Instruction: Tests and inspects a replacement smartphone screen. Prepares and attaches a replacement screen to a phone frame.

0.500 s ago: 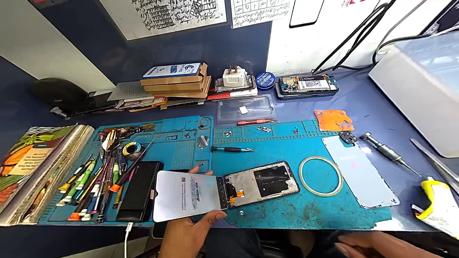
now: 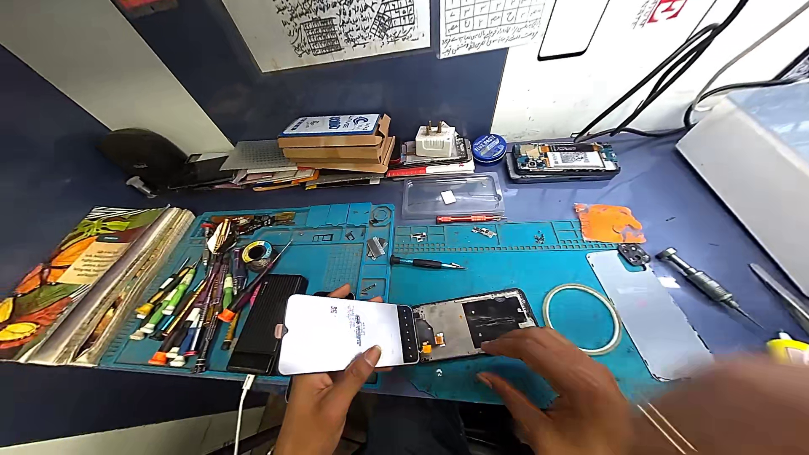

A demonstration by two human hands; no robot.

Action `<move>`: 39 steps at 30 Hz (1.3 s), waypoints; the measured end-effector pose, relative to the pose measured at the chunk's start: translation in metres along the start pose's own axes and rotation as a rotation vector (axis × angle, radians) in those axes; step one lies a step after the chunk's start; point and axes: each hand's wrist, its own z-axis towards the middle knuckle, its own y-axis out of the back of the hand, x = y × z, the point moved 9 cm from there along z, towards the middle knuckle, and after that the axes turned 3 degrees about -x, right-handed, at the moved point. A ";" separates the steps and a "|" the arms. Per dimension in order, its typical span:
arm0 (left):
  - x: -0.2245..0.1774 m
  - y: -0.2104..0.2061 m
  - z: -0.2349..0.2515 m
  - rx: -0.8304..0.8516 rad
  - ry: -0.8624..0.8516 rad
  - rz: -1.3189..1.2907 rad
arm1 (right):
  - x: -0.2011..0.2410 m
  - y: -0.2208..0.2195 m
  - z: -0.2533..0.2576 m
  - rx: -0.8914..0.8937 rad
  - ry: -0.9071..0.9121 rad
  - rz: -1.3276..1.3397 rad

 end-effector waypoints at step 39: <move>0.023 -0.007 -0.007 -0.017 0.069 -0.137 | -0.024 -0.016 -0.019 0.053 -0.031 -0.084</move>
